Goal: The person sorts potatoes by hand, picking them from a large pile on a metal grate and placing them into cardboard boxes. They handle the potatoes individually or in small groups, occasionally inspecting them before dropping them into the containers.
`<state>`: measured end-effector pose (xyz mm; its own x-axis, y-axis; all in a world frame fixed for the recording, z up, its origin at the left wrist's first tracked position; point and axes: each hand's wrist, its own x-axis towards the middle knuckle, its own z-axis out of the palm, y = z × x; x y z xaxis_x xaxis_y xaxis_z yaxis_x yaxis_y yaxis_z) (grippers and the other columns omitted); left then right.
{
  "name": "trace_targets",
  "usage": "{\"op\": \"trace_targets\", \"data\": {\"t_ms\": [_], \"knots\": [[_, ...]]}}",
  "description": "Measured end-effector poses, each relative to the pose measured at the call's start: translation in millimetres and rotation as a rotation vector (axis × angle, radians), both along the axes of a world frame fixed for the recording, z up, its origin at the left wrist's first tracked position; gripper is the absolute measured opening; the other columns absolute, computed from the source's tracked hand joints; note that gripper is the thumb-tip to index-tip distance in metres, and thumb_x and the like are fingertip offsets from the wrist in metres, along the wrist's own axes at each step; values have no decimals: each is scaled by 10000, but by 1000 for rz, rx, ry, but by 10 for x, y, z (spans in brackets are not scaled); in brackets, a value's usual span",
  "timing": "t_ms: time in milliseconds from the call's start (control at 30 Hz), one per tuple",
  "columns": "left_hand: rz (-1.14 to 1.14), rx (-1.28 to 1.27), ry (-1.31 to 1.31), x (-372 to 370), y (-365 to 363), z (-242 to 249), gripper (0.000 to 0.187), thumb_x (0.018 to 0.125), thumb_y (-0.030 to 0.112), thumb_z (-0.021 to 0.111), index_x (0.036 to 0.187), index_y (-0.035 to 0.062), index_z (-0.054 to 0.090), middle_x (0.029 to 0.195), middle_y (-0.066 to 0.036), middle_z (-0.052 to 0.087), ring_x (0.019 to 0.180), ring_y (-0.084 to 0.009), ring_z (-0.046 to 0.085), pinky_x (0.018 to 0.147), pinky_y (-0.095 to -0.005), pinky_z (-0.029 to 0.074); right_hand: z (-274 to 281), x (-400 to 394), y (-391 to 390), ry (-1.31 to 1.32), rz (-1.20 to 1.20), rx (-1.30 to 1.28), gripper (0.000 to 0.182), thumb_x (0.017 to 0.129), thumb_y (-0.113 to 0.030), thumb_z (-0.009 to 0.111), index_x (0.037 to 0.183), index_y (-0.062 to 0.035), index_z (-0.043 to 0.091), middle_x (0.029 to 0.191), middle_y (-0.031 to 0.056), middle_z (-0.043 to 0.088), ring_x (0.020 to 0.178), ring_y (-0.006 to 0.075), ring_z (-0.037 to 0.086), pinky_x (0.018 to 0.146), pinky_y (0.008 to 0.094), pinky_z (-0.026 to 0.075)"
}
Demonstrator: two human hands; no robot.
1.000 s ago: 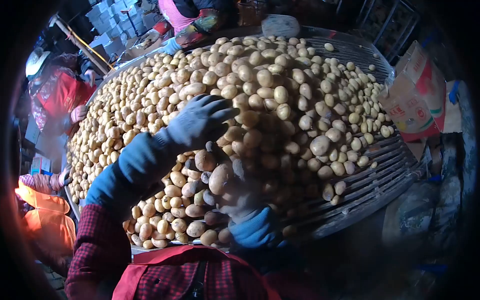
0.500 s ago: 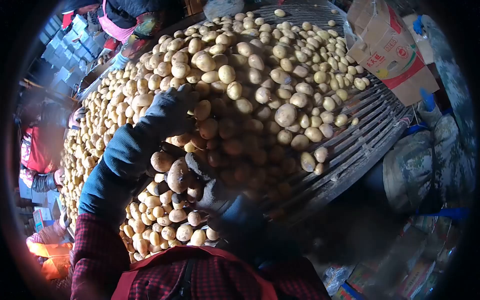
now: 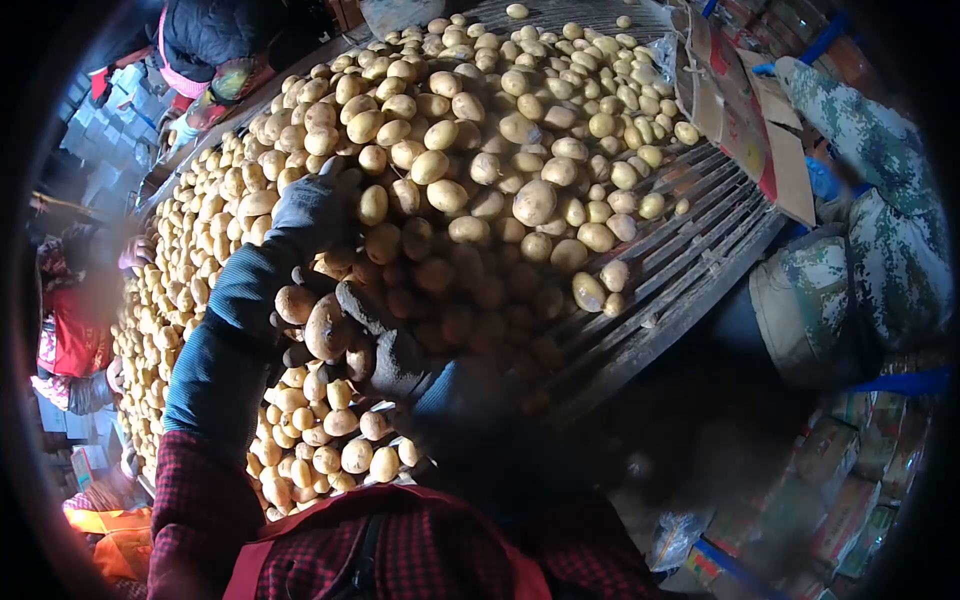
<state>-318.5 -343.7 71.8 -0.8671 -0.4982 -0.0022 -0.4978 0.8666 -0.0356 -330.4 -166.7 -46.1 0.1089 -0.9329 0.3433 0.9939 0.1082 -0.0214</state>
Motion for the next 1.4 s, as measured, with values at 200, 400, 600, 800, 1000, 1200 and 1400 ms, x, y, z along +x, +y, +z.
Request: {"op": "trace_targets", "data": {"t_ms": [200, 400, 600, 800, 1000, 1200, 1400], "knots": [[-51, -70, 160, 331, -38, -74, 606, 776, 383, 764, 1332, 200, 607, 1213, -138, 613, 1045, -361, 645, 896, -487, 529, -62, 12, -62, -24, 7, -79, 612, 1064, -537, 375, 1501, -111, 428, 1363, 124, 547, 1207, 286, 568, 918, 439, 549], [1, 156, 580, 972, 147, -66, 691, 782, 547, 804, 1284, 103, 633, 1125, -171, 655, 1040, -396, 637, 891, -480, 516, -303, 102, -167, -75, -8, -395, 616, 1062, -537, 380, 1497, -105, 432, 1408, 140, 543, 1250, 302, 569, 940, 445, 553], [301, 491, 878, 1608, 859, -8, 721, 736, 262, 861, 1374, 63, 588, 1282, -141, 636, 1202, -284, 615, 1041, -405, 479, 524, -65, 325, 72, 1, 166, 632, 1062, -548, 372, 1522, -116, 407, 1456, 184, 531, 1201, 318, 599, 731, 389, 544], [597, 1032, 1298, 2137, 1555, 112, 712, 851, 219, 769, 1467, 6, 482, 1355, -102, 617, 1247, -208, 585, 1096, -365, 450, 739, 75, 313, 124, 138, 283, 640, 1038, -565, 441, 1536, -165, 397, 1467, 240, 493, 1093, 367, 636, 700, 398, 532], [776, 1281, 1707, 2849, 2052, -187, 665, 1010, 599, 472, 1371, 43, 524, 1113, -143, 681, 995, -281, 699, 795, -386, 586, 665, 344, 343, 56, 409, 233, 648, 1060, -566, 325, 1606, -217, 322, 1499, 219, 505, 1127, 394, 632, 784, 507, 509], [1005, 1162, 1979, 3271, 2624, -242, 851, 937, 763, 461, 1482, 109, 485, 1154, -107, 706, 883, -231, 724, 642, -322, 581, 777, 839, 412, 131, 565, 327, 670, 1040, -599, 401, 1593, -224, 352, 1489, 228, 506, 1131, 409, 635, 695, 395, 572], [828, 1091, 2277, 3630, 3251, -608, 693, 933, 387, 724, 1453, 20, 449, 1152, -112, 677, 1113, -255, 658, 960, -408, 546, 849, 1263, 484, 224, 861, 292, 656, 1016, -623, 464, 1527, -212, 448, 1408, 161, 530, 1095, 326, 609, 749, 382, 600]]}}
